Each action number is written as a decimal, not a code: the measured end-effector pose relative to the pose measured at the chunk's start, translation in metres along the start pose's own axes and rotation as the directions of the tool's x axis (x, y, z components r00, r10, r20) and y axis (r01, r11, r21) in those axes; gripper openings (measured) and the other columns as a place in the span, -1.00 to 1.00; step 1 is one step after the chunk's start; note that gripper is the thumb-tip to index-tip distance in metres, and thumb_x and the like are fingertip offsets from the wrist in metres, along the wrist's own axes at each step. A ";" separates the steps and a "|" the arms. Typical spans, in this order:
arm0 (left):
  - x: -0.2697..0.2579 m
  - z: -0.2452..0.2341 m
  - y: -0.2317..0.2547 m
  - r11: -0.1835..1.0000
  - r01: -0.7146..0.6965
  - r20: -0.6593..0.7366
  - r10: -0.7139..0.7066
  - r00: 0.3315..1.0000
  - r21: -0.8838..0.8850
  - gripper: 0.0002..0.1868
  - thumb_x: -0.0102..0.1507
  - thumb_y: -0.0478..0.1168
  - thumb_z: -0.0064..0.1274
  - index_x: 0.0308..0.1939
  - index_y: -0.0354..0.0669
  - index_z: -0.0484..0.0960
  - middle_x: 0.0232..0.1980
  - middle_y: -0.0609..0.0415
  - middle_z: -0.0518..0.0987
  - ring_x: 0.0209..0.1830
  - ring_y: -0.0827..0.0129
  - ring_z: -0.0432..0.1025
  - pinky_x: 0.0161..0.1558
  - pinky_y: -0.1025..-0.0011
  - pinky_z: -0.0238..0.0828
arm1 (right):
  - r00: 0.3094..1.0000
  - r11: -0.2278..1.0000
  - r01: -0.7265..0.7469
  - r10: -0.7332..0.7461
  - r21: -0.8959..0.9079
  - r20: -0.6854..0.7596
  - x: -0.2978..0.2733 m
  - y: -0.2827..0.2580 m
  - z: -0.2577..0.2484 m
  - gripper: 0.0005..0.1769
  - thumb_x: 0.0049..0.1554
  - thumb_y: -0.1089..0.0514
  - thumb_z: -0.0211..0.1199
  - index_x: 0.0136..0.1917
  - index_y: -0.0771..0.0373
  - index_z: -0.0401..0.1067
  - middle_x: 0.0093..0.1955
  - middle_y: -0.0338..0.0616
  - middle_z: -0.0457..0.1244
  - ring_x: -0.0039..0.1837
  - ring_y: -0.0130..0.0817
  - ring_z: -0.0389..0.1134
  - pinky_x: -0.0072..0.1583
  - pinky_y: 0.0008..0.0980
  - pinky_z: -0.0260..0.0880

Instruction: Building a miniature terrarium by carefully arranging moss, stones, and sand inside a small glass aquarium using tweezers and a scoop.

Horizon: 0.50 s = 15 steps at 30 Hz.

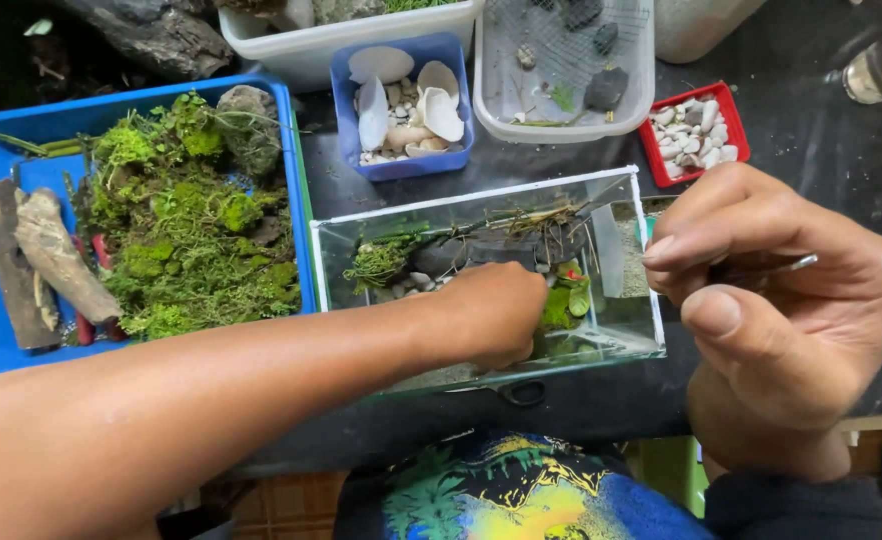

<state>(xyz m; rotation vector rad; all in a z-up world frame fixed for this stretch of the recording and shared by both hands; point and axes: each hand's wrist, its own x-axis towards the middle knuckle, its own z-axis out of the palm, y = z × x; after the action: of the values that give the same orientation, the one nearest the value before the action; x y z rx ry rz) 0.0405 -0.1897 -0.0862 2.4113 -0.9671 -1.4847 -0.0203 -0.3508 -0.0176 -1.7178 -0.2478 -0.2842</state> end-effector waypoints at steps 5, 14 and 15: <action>0.012 0.006 -0.003 0.999 0.046 0.009 -0.045 0.999 -0.029 -0.87 0.14 -0.46 -0.05 -0.30 -0.22 0.55 -0.37 -0.02 0.53 -0.51 0.19 0.38 -0.52 0.21 0.32 | 1.000 1.000 0.018 -0.018 -0.024 0.009 -0.001 0.001 -0.002 -0.64 0.04 0.11 0.12 -0.08 0.53 0.36 -0.21 0.18 0.22 -0.20 -0.22 0.22 -0.11 -0.42 0.21; 0.014 0.007 -0.004 1.000 0.028 -0.027 -0.028 0.999 -0.014 -0.87 0.19 -0.41 -0.04 -0.23 -0.23 0.61 -0.26 -0.08 0.59 -0.39 0.08 0.45 -0.35 0.10 0.47 | 1.000 1.000 0.006 -0.006 -0.020 -0.020 -0.002 -0.002 0.003 -0.65 0.04 0.09 0.13 -0.11 0.50 0.35 -0.22 0.18 0.22 -0.20 -0.22 0.20 -0.10 -0.41 0.15; 0.015 0.009 -0.005 1.000 0.027 -0.048 -0.027 0.999 -0.010 -0.86 0.19 -0.40 -0.02 -0.22 -0.23 0.61 -0.24 -0.10 0.60 -0.37 0.04 0.47 -0.34 0.08 0.47 | 1.000 1.000 0.015 -0.015 -0.024 -0.010 -0.001 -0.002 0.003 -0.66 0.04 0.10 0.13 -0.12 0.50 0.35 -0.23 0.18 0.22 -0.21 -0.21 0.21 -0.11 -0.41 0.16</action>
<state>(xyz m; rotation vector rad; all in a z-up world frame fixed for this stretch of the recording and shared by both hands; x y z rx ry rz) 0.0400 -0.1934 -0.1043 2.4508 -0.9199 -1.4299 -0.0220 -0.3474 -0.0163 -1.7380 -0.2506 -0.3077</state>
